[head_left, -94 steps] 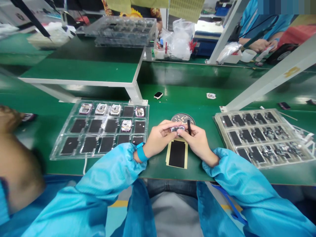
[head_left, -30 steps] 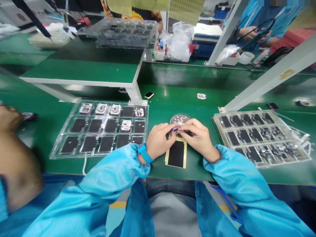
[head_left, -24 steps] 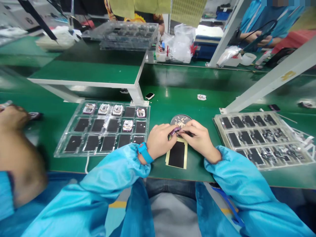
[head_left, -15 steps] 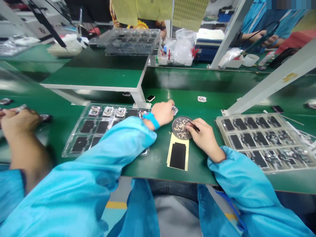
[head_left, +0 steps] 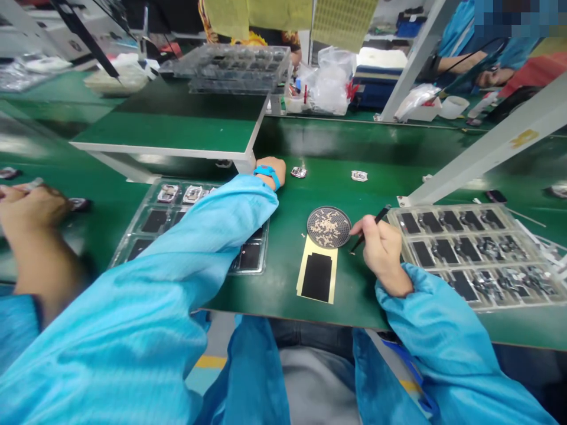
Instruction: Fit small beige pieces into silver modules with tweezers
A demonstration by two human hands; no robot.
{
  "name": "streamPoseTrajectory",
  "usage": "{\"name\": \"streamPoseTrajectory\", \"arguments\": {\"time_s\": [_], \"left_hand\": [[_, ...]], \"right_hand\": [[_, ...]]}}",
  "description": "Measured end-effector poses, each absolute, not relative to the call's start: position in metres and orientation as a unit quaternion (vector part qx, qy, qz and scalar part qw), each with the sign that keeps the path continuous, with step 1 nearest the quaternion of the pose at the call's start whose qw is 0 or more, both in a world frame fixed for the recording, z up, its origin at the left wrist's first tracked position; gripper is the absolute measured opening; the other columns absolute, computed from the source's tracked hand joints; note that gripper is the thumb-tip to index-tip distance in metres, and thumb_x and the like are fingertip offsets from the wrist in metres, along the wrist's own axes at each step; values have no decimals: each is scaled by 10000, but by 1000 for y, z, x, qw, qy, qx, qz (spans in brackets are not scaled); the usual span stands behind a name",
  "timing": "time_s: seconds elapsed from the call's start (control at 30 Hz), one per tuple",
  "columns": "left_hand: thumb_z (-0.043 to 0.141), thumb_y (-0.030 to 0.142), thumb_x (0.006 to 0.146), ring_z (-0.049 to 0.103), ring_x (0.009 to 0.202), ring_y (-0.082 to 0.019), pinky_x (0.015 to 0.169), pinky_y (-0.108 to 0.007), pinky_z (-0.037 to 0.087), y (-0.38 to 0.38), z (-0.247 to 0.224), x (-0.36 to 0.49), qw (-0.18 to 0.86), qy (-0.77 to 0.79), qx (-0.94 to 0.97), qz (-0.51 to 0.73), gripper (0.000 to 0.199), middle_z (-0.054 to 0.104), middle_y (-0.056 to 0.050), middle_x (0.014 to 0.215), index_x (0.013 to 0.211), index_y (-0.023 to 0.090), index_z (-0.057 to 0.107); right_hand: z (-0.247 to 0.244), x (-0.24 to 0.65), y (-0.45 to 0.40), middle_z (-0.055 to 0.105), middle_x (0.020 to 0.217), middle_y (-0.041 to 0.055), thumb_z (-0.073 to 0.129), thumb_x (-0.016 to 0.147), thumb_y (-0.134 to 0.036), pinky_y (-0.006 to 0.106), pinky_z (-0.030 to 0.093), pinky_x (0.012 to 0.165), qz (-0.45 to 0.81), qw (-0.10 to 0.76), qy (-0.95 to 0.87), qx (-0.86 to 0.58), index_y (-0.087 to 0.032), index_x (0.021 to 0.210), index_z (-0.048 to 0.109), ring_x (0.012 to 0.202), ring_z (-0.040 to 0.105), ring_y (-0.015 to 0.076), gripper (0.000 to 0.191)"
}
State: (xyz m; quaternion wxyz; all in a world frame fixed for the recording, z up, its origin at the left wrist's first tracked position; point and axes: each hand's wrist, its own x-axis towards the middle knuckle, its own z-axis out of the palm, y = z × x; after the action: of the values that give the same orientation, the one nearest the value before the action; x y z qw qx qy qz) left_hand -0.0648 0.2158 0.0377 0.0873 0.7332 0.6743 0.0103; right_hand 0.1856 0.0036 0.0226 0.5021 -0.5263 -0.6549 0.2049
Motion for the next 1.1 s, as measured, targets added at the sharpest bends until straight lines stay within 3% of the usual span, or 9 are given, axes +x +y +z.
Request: {"name": "streamPoseTrajectory", "arguments": {"time_s": [0.1,0.17,0.27,0.37,0.67,0.9,1.0,1.1], "left_hand": [[671,266,898,701,1040,-298,903,-387,534,187,45,-57,184,638,741,102,240,746,-161,1046,1069,113,742],[569,237,951,743,831,-216,715,-313,557,155,50,-54,370,580,700,192,255,763,-117,961,1126,142,729],[522,158,906,739,672,-189,480,-237,443,100,47,-53,581,503,591,244,311,766,-114,852,1133,130,733],[566,147,850,730,623,-184,426,-216,408,57,33,-54,685,459,510,245,291,752,-93,782,1089,132,731],[592,144,874,716,611,-142,406,-176,406,30,3,-55,639,496,531,252,221,743,-58,879,1085,167,652],[588,137,868,718,642,-138,438,-182,431,28,2,-57,651,484,521,265,200,727,-58,916,1062,173,624],[644,109,801,728,689,-149,528,-212,512,28,0,-60,652,454,519,315,271,701,-30,902,1051,181,569],[684,58,751,710,789,-142,728,-264,564,29,0,-63,591,428,569,379,378,671,2,869,1087,183,565]], "right_hand": [[15,183,4,627,555,0,603,964,-560,273,494,463,357,463,-604,-541,-193,771,715,460,591,138,429],[9,179,5,696,631,15,727,874,-550,278,540,472,443,430,-602,-506,-183,869,717,497,651,158,367],[2,175,7,758,771,39,786,838,-471,299,581,551,439,384,-656,-479,-192,922,730,591,688,170,297],[-1,174,8,774,862,42,758,877,-413,285,552,563,378,356,-699,-491,-203,911,749,598,653,144,213],[-2,172,8,772,951,62,748,896,-391,297,538,593,357,356,-713,-488,-200,915,751,709,680,167,191],[-3,171,6,769,915,37,740,906,-360,295,519,589,357,353,-711,-492,-204,913,755,627,637,135,157],[-1,170,5,772,915,35,739,907,-352,291,503,579,358,352,-707,-499,-206,917,750,621,627,133,146],[-1,170,5,771,908,31,740,906,-358,286,483,558,360,348,-704,-504,-209,923,747,585,597,121,150]]}}
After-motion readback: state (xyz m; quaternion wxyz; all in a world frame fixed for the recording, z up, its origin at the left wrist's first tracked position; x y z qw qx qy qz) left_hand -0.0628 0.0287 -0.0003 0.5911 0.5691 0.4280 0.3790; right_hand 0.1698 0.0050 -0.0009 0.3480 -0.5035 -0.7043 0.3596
